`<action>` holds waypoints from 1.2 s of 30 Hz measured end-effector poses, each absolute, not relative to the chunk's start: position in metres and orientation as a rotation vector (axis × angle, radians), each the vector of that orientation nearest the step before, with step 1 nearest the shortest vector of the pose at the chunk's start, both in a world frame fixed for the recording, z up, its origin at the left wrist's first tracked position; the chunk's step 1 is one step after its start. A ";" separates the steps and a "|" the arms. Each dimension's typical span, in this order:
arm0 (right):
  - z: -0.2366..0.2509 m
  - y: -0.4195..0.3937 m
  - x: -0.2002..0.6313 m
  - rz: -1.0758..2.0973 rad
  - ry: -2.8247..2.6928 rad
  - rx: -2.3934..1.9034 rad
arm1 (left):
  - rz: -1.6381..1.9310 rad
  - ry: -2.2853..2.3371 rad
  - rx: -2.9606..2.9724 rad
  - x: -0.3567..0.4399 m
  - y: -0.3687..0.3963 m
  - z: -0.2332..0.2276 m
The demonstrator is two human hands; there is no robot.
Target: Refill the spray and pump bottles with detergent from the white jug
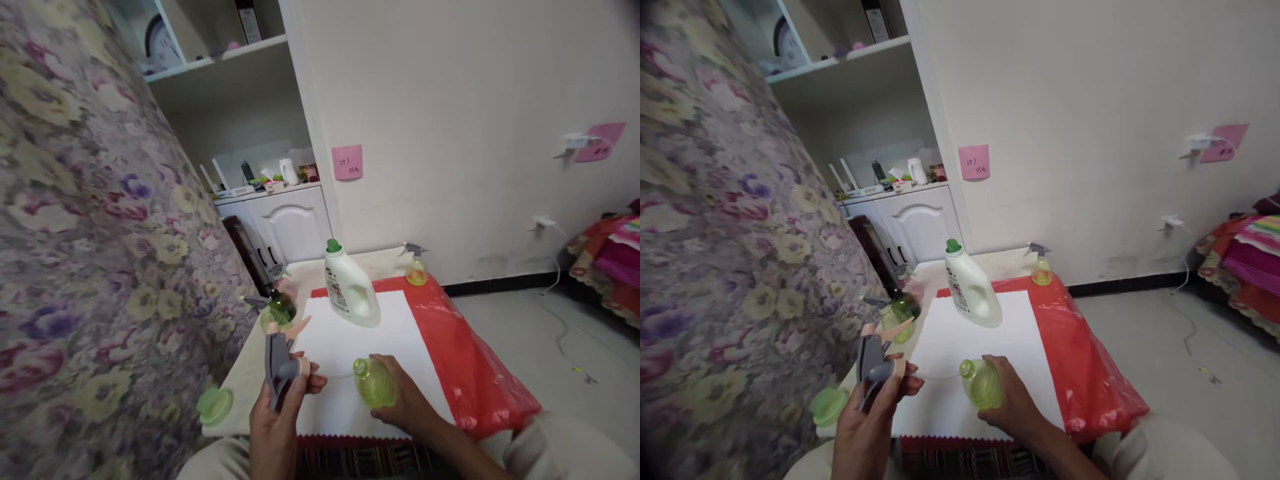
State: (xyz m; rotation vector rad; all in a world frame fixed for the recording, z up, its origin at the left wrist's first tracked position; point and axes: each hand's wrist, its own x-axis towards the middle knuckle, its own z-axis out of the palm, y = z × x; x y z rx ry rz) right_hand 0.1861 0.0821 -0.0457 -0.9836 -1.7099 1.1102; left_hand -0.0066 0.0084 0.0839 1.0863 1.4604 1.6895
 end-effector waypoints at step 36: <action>-0.043 0.058 0.190 0.986 -1.748 -0.919 | 1.418 1.470 1.444 0.039 0.028 0.063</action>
